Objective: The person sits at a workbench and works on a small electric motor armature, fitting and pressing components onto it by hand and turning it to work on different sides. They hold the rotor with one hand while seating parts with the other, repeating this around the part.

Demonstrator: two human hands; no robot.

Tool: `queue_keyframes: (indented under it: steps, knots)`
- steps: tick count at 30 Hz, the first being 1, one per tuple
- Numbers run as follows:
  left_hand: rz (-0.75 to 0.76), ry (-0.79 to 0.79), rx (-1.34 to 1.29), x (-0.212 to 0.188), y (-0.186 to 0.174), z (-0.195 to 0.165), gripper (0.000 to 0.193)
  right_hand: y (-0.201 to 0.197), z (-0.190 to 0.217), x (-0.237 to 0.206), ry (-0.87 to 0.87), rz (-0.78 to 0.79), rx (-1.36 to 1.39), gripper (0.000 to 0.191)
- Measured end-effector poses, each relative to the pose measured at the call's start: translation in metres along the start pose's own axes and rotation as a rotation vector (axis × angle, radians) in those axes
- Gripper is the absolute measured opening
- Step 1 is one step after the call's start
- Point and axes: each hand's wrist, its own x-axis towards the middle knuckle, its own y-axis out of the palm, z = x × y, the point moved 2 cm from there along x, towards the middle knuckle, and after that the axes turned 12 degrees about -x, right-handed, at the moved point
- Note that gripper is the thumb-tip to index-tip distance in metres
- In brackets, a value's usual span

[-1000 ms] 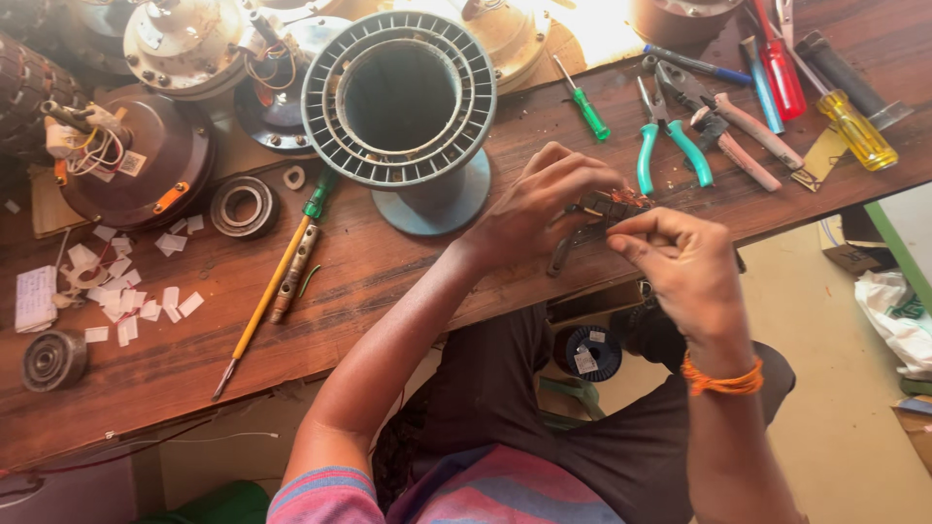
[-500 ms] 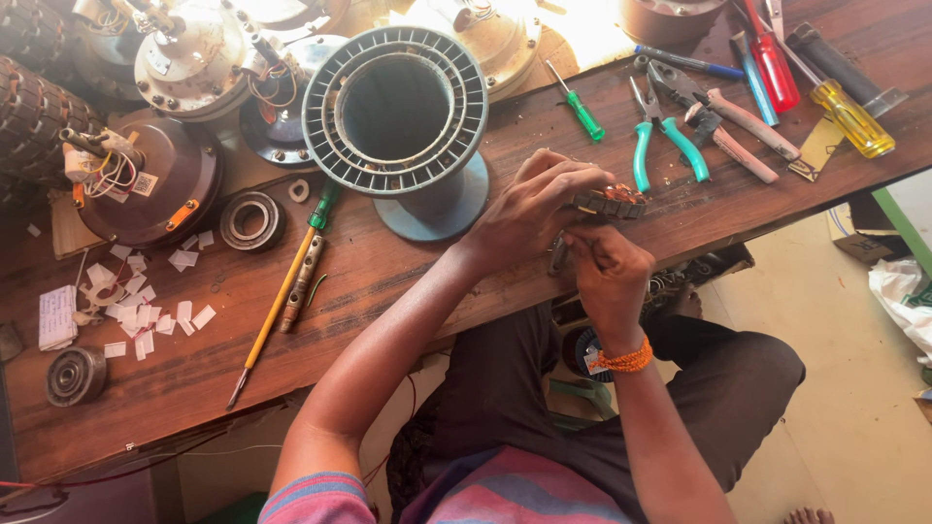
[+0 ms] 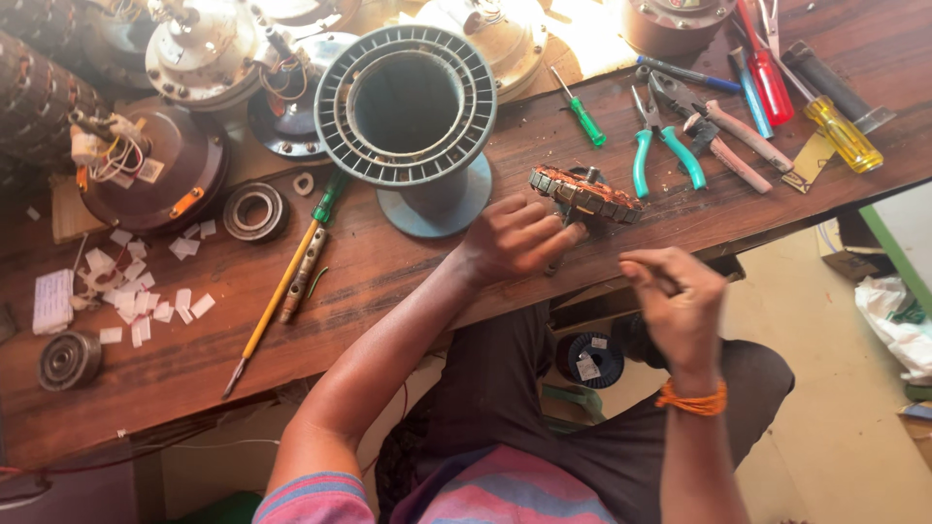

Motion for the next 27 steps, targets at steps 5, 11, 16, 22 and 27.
queue_keyframes:
  steps: [5, 11, 16, 22, 27]
  knots:
    - [-0.213, -0.302, -0.356, 0.003, 0.004, -0.001, 0.015, -0.020, 0.033, 0.036, -0.164, 0.048, -0.031, 0.008]
    - [-0.374, -0.727, -0.623, -0.006, 0.018, -0.005, 0.011, 0.004, 0.048, 0.086, -0.213, 0.076, -0.136, 0.008]
    - [-0.414, -0.974, -0.744, -0.012, 0.038, -0.015, 0.009, 0.015, 0.038, 0.101, -0.105, 0.176, -0.021, 0.009]
    - [-0.408, -1.033, -0.617, -0.002, 0.037, -0.024, 0.014, 0.012, 0.009, 0.101, -0.063, 0.122, -0.089, 0.011]
    - [-0.332, -0.342, -0.162, 0.009, -0.001, -0.022, 0.024, 0.010, -0.023, 0.097, 0.090, 0.176, 0.118, 0.012]
